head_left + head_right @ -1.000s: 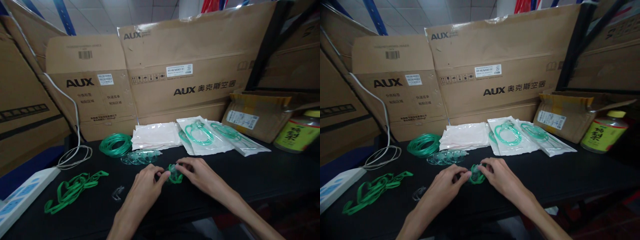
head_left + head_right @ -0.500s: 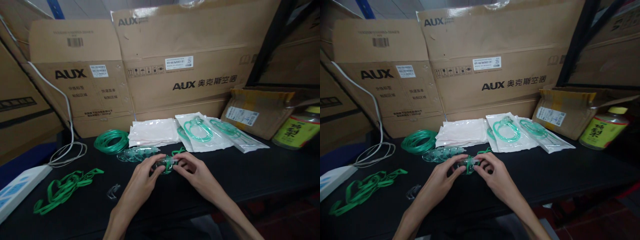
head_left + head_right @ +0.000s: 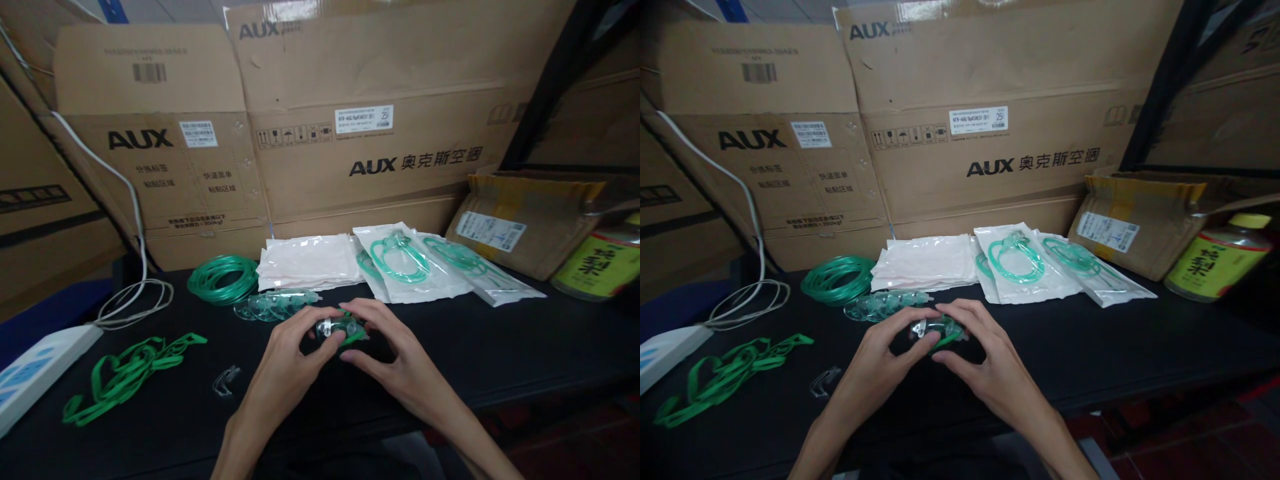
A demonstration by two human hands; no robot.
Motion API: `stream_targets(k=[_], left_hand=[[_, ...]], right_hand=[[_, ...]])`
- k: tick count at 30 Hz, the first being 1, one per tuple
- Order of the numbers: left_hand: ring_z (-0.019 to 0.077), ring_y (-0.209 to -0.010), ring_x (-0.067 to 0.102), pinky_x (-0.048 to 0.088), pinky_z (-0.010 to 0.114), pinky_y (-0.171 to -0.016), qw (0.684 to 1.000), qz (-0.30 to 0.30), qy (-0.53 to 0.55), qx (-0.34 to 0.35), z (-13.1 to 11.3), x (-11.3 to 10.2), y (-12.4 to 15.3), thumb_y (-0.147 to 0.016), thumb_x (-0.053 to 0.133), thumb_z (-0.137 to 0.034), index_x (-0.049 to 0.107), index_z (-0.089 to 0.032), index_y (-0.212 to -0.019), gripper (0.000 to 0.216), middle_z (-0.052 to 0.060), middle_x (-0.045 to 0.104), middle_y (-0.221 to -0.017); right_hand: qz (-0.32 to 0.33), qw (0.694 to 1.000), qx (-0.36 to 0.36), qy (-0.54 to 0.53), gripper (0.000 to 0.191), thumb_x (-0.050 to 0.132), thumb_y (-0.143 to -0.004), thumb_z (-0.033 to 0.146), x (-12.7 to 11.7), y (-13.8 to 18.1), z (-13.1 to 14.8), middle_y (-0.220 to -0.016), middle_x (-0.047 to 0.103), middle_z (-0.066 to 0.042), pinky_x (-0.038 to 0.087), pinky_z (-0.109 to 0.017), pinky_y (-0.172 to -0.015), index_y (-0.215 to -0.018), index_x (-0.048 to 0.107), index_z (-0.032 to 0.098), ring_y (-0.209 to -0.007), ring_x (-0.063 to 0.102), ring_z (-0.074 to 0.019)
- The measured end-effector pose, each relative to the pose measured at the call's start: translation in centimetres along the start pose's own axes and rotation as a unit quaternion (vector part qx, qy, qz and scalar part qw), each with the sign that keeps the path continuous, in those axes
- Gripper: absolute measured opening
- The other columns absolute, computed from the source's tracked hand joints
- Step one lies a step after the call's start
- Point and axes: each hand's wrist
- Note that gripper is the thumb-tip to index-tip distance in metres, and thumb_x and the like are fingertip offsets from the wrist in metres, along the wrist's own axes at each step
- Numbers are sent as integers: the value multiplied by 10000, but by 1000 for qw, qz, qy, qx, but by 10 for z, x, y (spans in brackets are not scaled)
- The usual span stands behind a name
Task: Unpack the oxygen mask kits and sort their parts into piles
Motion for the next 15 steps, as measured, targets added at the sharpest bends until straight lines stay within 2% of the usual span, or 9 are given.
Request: stream_targets(k=[3,9,12,15], left_hand=[[143,-855,677,542,257,-809,999,8,44,-21,0,3,-1,-897,705,-284,691,-282,-1116,219,-32,726,-1054],[158,-923,719,587,262,-835,979,4,184,-87,6,6,1,-859,745,-301,649,-256,-1136,297,-4,708,-1096],[156,-918,703,576,262,-824,979,-25,175,-100,6,2,2,-849,750,-319,634,-231,-1105,295,9,689,-1089],[143,-843,665,531,246,-775,987,-39,128,-94,5,-2,2,-905,679,-369,656,-209,-971,175,-3,682,-933]], right_hand=[[21,999,-29,-5,636,778,-829,156,2,0,-3,-1343,627,-35,489,-347,-1065,-1389,537,338,-1255,584,-208],[26,1000,-9,-8,691,759,-818,113,4,2,-5,-1378,652,-33,514,-349,-1046,-1432,519,320,-1221,636,-213],[16,1000,0,-3,610,757,-830,140,3,1,-5,-1336,677,-24,523,-330,-1028,-1385,570,311,-1198,647,-210],[5,1000,24,-10,559,750,-855,195,2,1,-4,-1346,668,-16,514,-321,-1040,-1374,579,315,-1199,643,-205]])
Point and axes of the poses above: each hand's wrist, its own y-axis away from the middle knuckle, its own x-axis out of the palm, z = x × y
